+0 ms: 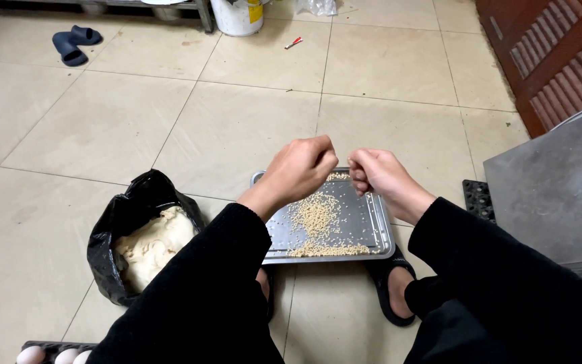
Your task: Rolling small pieces of dough into balls and coating them with sesame seeds in a metal tray.
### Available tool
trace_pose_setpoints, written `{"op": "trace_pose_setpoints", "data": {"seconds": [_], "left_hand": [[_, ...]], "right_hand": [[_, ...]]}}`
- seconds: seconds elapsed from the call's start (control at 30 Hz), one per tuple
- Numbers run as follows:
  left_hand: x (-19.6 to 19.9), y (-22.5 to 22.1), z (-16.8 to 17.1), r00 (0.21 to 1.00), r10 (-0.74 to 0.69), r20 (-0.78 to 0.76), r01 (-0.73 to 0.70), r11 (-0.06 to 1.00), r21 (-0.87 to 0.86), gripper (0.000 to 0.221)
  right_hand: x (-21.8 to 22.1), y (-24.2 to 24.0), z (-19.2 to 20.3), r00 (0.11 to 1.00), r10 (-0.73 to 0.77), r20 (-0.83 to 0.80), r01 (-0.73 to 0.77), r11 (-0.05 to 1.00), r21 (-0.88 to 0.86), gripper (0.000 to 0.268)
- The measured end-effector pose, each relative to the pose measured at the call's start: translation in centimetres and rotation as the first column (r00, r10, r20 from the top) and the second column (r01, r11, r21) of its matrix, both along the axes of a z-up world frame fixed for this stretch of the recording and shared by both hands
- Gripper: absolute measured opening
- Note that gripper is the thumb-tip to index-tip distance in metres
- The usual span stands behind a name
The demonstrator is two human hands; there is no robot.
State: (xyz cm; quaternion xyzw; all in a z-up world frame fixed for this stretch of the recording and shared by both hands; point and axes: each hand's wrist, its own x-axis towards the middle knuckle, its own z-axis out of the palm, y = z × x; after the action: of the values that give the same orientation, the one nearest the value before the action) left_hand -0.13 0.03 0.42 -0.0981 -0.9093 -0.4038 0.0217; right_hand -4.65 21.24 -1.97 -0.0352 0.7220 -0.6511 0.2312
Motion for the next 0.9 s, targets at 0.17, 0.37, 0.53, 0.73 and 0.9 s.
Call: {"op": "trace_pose_setpoints", "data": {"seconds": [0.17,0.37,0.53,0.73,0.9], "left_hand": [[0.7,0.2,0.2,0.999,-0.019,-0.041,0.016,0.998,-0.055,0.024],[1.3,0.3,1.3,0.999,-0.022,-0.026,0.020,0.995,-0.097,0.027],[1.2,0.3,0.8,1.000,-0.010,-0.013,0.009,0.997,-0.082,0.037],[-0.3,0.0,-1.3,0.999,-0.039,-0.029,0.035,0.988,-0.149,0.018],[0.8,0.0,-0.1,0.993,-0.066,-0.096,0.056,0.994,-0.098,0.027]], "right_hand": [[1.2,0.1,1.7,0.999,0.000,-0.043,0.001,1.000,0.024,0.027],[1.4,0.0,2.0,0.997,0.012,-0.072,-0.010,0.999,0.031,0.018],[0.9,0.1,1.3,0.999,0.012,-0.049,-0.010,0.999,0.032,0.034],[1.1,0.0,1.9,1.000,-0.024,-0.019,0.025,0.999,0.040,0.025],[1.5,-0.2,1.9,0.997,0.019,-0.073,-0.015,0.998,0.061,0.014]]}}
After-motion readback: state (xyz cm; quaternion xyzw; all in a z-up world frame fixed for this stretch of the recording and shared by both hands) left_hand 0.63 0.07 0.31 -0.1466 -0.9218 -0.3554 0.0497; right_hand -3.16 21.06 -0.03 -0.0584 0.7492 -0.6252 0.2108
